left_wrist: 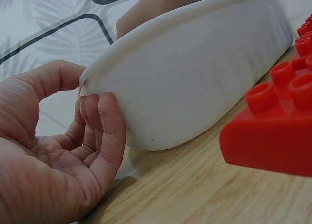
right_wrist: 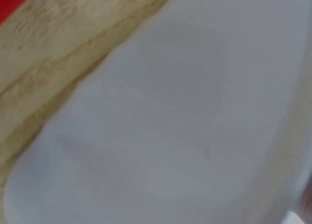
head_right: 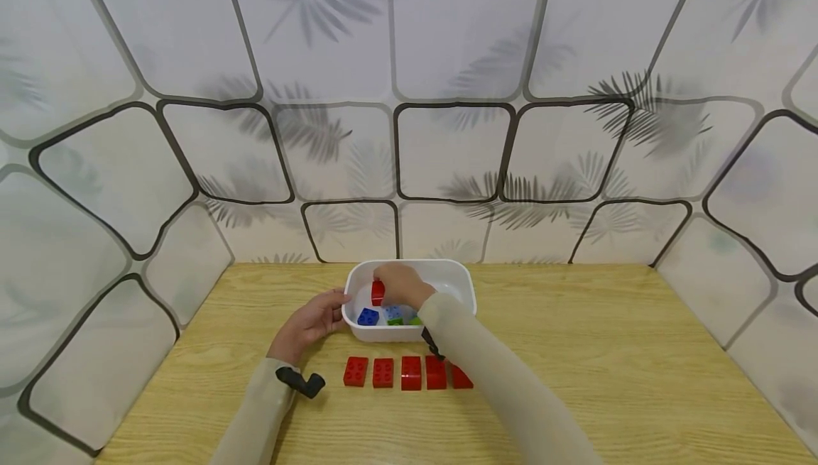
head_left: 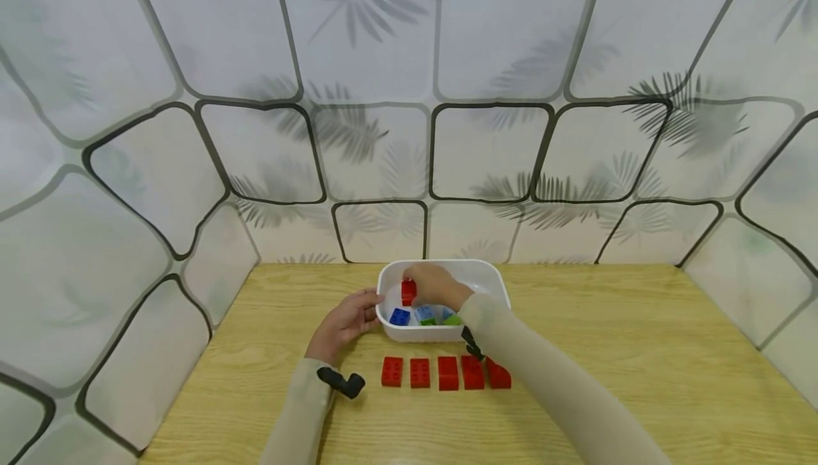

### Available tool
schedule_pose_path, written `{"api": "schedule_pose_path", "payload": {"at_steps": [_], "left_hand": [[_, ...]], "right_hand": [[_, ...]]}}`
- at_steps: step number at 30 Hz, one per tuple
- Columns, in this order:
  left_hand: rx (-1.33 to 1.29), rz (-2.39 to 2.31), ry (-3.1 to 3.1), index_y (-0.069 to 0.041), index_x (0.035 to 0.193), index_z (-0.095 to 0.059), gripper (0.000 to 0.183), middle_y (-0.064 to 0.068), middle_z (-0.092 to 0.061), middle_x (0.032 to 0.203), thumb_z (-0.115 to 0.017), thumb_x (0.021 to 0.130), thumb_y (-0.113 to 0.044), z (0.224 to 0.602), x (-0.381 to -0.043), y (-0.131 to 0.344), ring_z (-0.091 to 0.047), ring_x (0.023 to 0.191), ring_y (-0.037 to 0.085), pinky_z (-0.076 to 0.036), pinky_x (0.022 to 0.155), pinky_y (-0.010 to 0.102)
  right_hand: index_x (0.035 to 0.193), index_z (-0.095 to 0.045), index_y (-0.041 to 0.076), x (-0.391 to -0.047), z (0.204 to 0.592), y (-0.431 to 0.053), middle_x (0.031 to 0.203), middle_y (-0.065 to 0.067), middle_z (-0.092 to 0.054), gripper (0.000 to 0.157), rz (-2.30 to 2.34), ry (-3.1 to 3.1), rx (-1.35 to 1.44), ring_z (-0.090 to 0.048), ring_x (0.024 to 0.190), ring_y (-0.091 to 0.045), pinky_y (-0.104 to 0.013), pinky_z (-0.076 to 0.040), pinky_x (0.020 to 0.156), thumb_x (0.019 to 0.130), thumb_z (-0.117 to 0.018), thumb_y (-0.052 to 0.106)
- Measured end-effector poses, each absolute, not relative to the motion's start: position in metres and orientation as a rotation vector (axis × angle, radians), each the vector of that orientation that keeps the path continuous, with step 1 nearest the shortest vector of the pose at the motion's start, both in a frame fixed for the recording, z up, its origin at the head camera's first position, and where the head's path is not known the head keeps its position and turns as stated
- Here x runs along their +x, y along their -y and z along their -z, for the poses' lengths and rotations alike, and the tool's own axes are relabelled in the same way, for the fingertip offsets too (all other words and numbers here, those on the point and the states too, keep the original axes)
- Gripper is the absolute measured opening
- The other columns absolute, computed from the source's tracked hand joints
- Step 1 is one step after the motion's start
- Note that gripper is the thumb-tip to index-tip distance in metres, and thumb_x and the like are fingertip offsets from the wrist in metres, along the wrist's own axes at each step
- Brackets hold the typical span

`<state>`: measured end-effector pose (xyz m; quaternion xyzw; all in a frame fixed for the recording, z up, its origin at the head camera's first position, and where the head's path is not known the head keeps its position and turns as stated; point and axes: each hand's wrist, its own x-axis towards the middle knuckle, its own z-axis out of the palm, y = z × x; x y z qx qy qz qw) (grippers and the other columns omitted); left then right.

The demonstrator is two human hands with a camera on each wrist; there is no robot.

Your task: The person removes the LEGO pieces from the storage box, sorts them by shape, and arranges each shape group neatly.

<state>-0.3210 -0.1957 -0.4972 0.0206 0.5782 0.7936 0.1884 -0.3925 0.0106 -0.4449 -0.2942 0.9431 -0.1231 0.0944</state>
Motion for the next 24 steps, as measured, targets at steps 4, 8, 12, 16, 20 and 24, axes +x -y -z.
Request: {"api": "schedule_pose_path", "payload": {"at_steps": [4, 8, 12, 16, 20, 24], "left_hand": [[0.054, -2.232, -1.625, -0.001, 0.124, -0.052, 0.021, -0.001, -0.065, 0.102, -0.053, 0.106, -0.013, 0.496, -0.321, 0.195, -0.064, 0.090, 0.009, -0.055, 0.077, 0.021], [0.022, -2.230, -1.641, -0.002, 0.123, -0.052, 0.021, -0.001, -0.064, 0.102, -0.053, 0.105, -0.012, 0.496, -0.321, 0.193, -0.064, 0.089, 0.009, -0.055, 0.076, 0.021], [-0.031, -2.221, -1.677, -0.004, 0.121, -0.054, 0.018, -0.001, -0.064, 0.102, -0.054, 0.105, -0.012, 0.496, -0.322, 0.192, -0.063, 0.088, 0.010, -0.055, 0.076, 0.022], [-0.062, -2.210, -1.699, -0.005, 0.119, -0.054, 0.016, -0.001, -0.063, 0.101, -0.053, 0.105, -0.012, 0.497, -0.323, 0.191, -0.062, 0.088, 0.011, -0.054, 0.076, 0.024], [-0.055, -2.202, -1.704, -0.004, 0.120, -0.054, 0.017, -0.001, -0.064, 0.102, -0.053, 0.105, -0.012, 0.498, -0.323, 0.191, -0.062, 0.089, 0.011, -0.055, 0.077, 0.024], [-0.057, -2.201, -1.710, -0.006, 0.115, -0.055, 0.013, -0.001, -0.063, 0.099, -0.053, 0.105, -0.013, 0.498, -0.323, 0.190, -0.061, 0.088, 0.011, -0.054, 0.077, 0.024]], "right_hand": [[0.126, -0.067, 0.006, -0.392, 0.436, -0.016, 0.114, -0.006, -0.071, 0.050, 0.349, -2.786, -0.921, -0.062, 0.097, -0.019, -0.037, -0.053, 0.093, 0.081, -0.086, 0.016], [0.124, -0.068, 0.006, -0.391, 0.426, -0.022, 0.112, -0.006, -0.071, 0.048, 0.340, -2.778, -0.964, -0.060, 0.093, -0.019, -0.037, -0.055, 0.091, 0.082, -0.086, 0.018], [0.120, -0.070, 0.005, -0.390, 0.418, -0.030, 0.110, -0.007, -0.072, 0.045, 0.341, -2.787, -1.023, -0.060, 0.091, -0.019, -0.038, -0.055, 0.089, 0.080, -0.087, 0.016], [0.118, -0.070, 0.004, -0.385, 0.413, -0.040, 0.111, -0.008, -0.072, 0.043, 0.362, -2.786, -1.063, -0.063, 0.096, -0.022, -0.040, -0.056, 0.090, 0.079, -0.086, 0.011], [0.120, -0.069, 0.004, -0.382, 0.410, -0.050, 0.115, -0.010, -0.071, 0.044, 0.414, -2.766, -1.046, -0.065, 0.104, -0.025, -0.042, -0.056, 0.095, 0.080, -0.086, 0.010], [0.122, -0.069, 0.005, -0.378, 0.407, -0.059, 0.119, -0.011, -0.071, 0.045, 0.460, -2.751, -1.051, -0.065, 0.109, -0.026, -0.043, -0.056, 0.096, 0.080, -0.085, 0.008]]}}
